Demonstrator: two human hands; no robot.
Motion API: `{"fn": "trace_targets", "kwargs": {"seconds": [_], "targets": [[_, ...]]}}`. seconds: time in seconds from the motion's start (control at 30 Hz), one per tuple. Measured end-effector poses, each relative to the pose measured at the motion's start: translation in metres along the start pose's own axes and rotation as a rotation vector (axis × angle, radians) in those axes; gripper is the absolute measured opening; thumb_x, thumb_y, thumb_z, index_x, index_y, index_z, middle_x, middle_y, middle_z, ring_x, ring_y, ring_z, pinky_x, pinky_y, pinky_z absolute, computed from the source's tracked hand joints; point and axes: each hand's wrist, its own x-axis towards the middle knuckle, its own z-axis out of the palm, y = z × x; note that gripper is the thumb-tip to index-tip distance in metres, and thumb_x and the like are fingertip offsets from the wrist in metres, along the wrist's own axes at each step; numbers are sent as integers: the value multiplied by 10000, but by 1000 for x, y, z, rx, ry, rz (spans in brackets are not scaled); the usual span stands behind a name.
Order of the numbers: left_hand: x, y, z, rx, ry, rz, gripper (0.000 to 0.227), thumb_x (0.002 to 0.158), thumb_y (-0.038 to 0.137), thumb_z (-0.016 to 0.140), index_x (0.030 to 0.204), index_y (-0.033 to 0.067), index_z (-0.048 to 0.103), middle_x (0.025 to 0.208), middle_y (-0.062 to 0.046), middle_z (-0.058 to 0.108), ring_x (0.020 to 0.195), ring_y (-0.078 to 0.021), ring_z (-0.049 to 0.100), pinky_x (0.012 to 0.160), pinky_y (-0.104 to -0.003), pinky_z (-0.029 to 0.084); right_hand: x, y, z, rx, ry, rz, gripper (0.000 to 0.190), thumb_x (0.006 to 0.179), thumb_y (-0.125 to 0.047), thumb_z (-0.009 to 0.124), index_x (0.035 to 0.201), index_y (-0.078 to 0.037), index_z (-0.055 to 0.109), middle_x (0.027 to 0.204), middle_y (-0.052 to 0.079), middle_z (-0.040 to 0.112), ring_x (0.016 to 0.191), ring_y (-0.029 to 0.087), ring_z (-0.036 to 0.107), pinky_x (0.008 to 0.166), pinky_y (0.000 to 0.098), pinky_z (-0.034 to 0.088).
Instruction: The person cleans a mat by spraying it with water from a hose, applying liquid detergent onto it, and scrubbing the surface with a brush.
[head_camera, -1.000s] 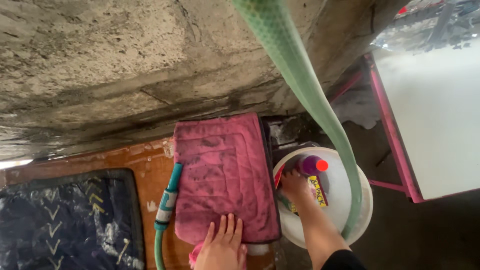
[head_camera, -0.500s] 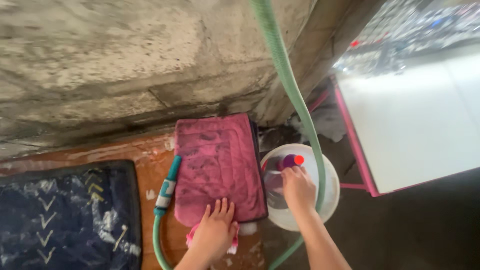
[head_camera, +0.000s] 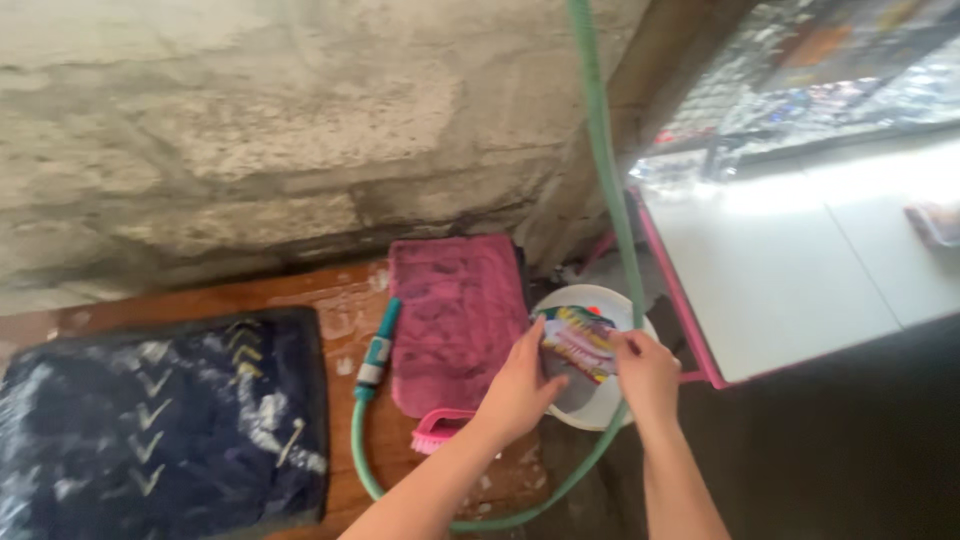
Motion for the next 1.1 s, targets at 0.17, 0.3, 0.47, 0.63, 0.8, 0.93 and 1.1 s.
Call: {"fn": "trace_targets", "kwargs": {"seconds": [0.17,0.3,0.47,0.63,0.8,0.93,1.1], "targets": [[48,-7,49,-115,-95,-316,666,886,209,663,1508,125,440,1104,-249,711,1020,-375,729,923,-429,546,5,10,-4,196,-26,236,198,953,-237,695,1013,-59,756,767,114,729,668,201,707,643,342,561],[53,-49,84,163,-104,-93,392,874,216,755,1240,118,652,1257,-175,633,1191,-370,617,983,-443,518,21,18,-15,443,20,244,203,1003,-196,629,1030,-6,697,867,62,724,696,123,693,605,268,567],[49,-69,70,316,-79,-78,727,769,266,877,1344,4,517,1255,-254,551,1222,-418,520,1044,-466,444,25,-3,-34,403,58,160,216,1037,-221,612,1070,-13,665,850,44,703,618,105,633,577,261,513],[23,-41,-17,-876,-242,-333,670,744,115,845,1327,60,520,1237,-111,697,1045,-223,720,916,-345,580,13,-39,-29,670,-238,220,208,1004,-215,605,1043,-26,683,849,1,680,631,81,590,507,269,465],[-56,-41,-127,-851,-261,-564,488,793,80,810,1257,24,667,1075,-78,758,868,-135,706,757,-280,560,-32,-100,15,885,-506,167,184,1031,-207,623,1047,-32,677,955,10,684,865,73,633,783,246,524],[-129,-56,-214,-936,-76,-499,352,847,73,782,1173,-15,686,1034,-100,786,847,-158,726,741,-264,555,-100,-186,50,898,-623,129,186,1014,-197,633,1051,-22,686,974,46,705,896,114,647,823,278,503],[-208,-71,-302,-1088,303,-465,258,886,90,762,1127,5,725,1026,-44,766,797,-102,639,701,-260,499,-228,-287,128,1238,-775,189,237,946,-287,573,1044,-90,662,917,61,740,781,167,698,700,307,560]]}}
